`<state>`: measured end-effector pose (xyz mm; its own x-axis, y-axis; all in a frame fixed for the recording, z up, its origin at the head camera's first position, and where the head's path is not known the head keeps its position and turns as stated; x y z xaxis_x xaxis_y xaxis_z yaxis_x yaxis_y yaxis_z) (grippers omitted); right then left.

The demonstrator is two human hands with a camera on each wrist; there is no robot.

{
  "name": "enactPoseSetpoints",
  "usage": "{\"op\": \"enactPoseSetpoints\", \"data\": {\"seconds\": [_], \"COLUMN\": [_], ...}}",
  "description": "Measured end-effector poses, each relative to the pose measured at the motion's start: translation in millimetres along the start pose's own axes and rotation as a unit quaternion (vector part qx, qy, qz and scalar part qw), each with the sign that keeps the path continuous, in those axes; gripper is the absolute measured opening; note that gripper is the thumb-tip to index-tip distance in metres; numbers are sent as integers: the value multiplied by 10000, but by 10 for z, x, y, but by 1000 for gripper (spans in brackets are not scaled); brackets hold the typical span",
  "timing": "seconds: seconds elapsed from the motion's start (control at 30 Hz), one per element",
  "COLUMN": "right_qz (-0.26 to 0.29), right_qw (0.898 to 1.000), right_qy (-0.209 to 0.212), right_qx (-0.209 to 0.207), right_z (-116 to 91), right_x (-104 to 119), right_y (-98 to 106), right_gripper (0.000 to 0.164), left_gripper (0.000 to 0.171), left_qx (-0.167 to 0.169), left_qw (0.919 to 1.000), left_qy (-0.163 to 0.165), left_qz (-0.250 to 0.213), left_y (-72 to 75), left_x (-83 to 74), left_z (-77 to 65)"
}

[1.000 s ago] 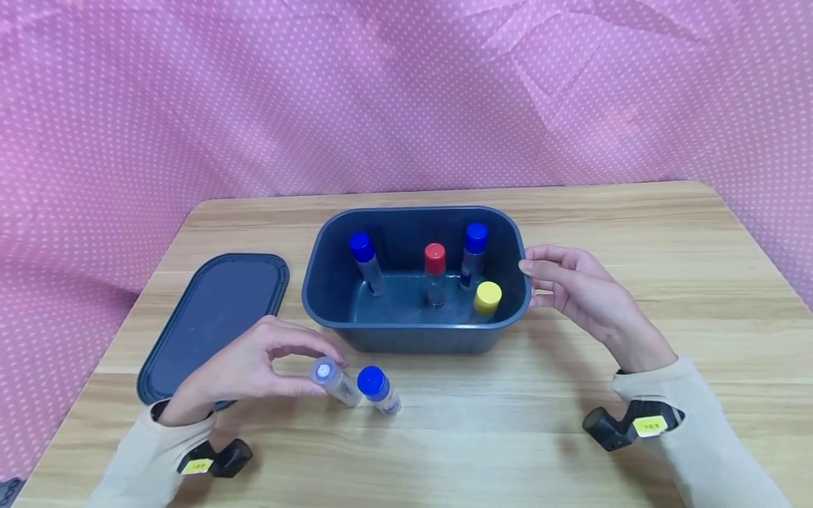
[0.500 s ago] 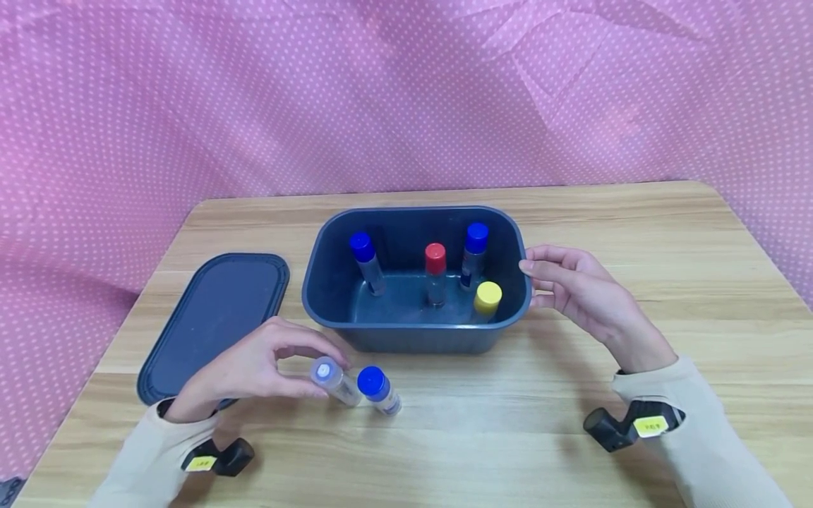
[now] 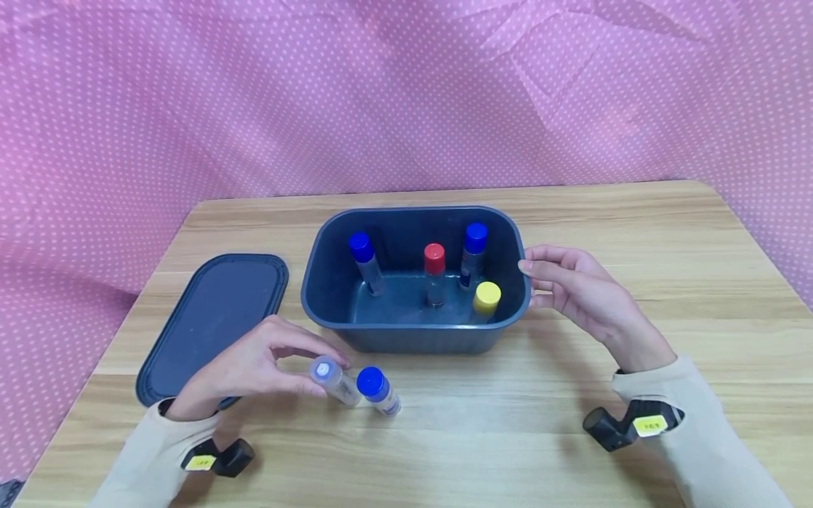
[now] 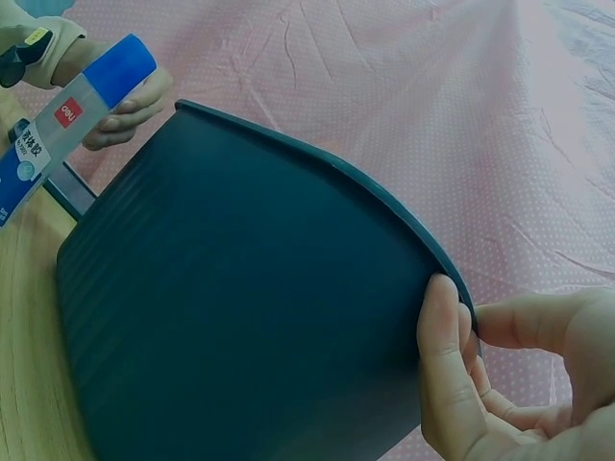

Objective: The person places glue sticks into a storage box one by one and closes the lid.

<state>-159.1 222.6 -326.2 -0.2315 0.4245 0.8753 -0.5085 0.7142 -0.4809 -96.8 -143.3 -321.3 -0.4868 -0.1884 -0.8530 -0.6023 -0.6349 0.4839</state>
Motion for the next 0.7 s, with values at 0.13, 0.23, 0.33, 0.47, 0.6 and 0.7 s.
{"op": "enactPoseSetpoints", "data": {"seconds": [0.13, 0.23, 0.33, 0.47, 0.6, 0.7], "right_qz": [-5, 17, 73, 80, 66, 56], "right_qw": [10000, 10000, 10000, 9999, 9999, 9999], "right_qy": [-7, -34, -43, -46, -20, 1], "right_qx": [19, -11, -25, -42, -80, -99], "right_z": [-1, -4, 1, 11, 10, 4], "right_x": [1, 0, 0, -12, -16, -5], "right_y": [4, 8, 5, -3, -3, 4], "right_gripper": [33, 33, 33, 33, 33, 33], "left_gripper": [31, 32, 32, 32, 32, 33], "left_qx": [-86, -190, -249, -228, -154, -145], "left_qw": [9996, 9981, 9963, 9921, 9899, 9897], "left_qy": [-269, -561, -789, -1229, -1409, -1419], "left_qz": [63, 186, 212, 103, -40, -91], "left_y": [44, 89, 142, 191, 222, 240], "left_x": [-74, -158, -252, -357, -428, -470], "left_z": [4, 12, 34, 72, 116, 147]}}
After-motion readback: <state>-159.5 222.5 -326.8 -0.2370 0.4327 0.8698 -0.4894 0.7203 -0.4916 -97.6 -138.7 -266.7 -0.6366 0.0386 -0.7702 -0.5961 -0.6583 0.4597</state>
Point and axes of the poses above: each hand's wrist, its own z-axis towards the middle knuckle, its own y-axis out of the back of the hand, x = y × z, the point moved 4 cm from there along z, towards the middle knuckle, and after that the axes turned 3 degrees about -x, right-handed, at the moved point
